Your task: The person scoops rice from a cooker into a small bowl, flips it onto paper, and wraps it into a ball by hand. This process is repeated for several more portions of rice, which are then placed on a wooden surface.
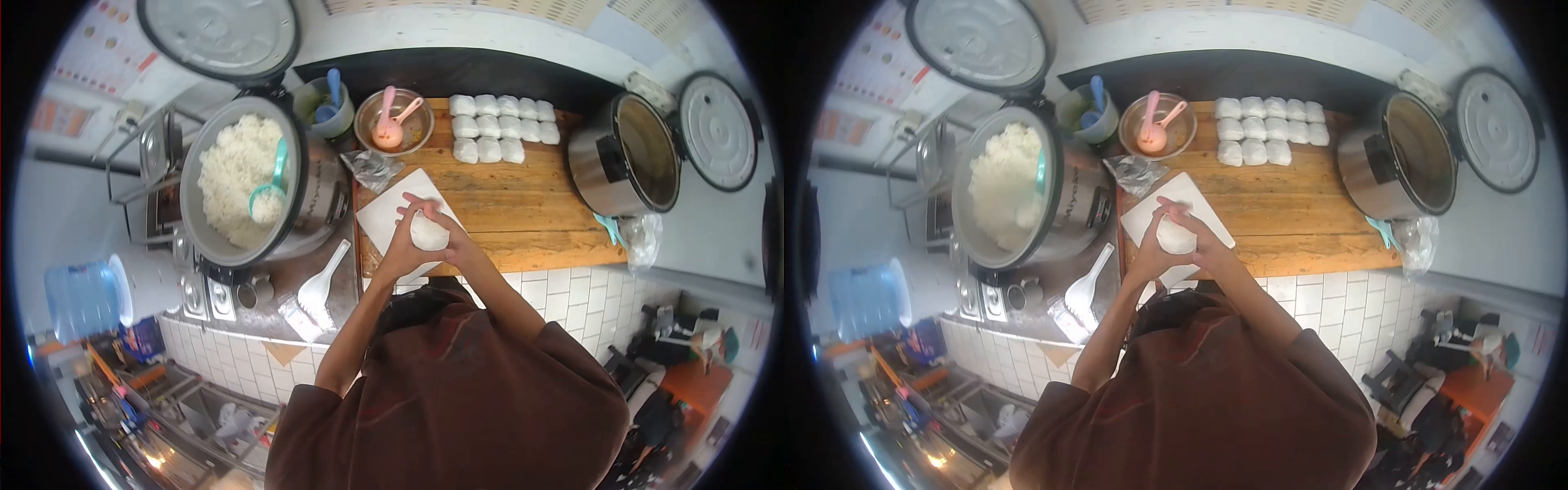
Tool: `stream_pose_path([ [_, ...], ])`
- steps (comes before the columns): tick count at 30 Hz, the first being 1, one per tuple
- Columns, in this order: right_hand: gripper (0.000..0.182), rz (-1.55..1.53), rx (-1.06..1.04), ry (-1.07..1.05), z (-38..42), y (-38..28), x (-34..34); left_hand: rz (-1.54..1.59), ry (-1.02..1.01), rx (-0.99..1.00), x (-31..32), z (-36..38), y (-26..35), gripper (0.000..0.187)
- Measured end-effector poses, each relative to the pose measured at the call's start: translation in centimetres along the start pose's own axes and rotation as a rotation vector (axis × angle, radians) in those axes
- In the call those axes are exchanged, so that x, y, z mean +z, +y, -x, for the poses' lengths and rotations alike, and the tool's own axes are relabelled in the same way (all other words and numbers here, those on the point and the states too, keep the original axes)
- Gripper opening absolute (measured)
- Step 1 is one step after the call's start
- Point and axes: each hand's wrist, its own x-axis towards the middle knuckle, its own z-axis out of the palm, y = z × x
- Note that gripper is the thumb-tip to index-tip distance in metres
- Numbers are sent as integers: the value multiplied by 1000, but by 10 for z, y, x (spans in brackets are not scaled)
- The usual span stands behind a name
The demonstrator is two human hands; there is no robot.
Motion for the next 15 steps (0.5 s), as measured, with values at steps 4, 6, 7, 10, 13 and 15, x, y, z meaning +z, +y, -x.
stream_pose_path([
  [4, 58, 109, -370, 405, 7, -9, -2, 53, -27, -234, 21, -23, -31, 66],
  [6, 54, 405, -331, 434, 19, -34, -21, 207, 173, -451, 45, -41, -63, 53],
  [7, 51, 717, -262, 445, 21, -49, -29, 203, 155, -444, 56, -54, -80, 53],
  [10, 57, 807, -300, 585, 33, -76, -40, 613, 99, -707, 88, -88, -86, 76],
  [13, 59, 573, -392, 816, 36, -119, -93, 487, 122, -818, 112, -121, -78, 88],
  [15, 59, 537, -492, 1105, 31, -136, -178, 489, -34, -731, 98, -123, -108, 91],
])
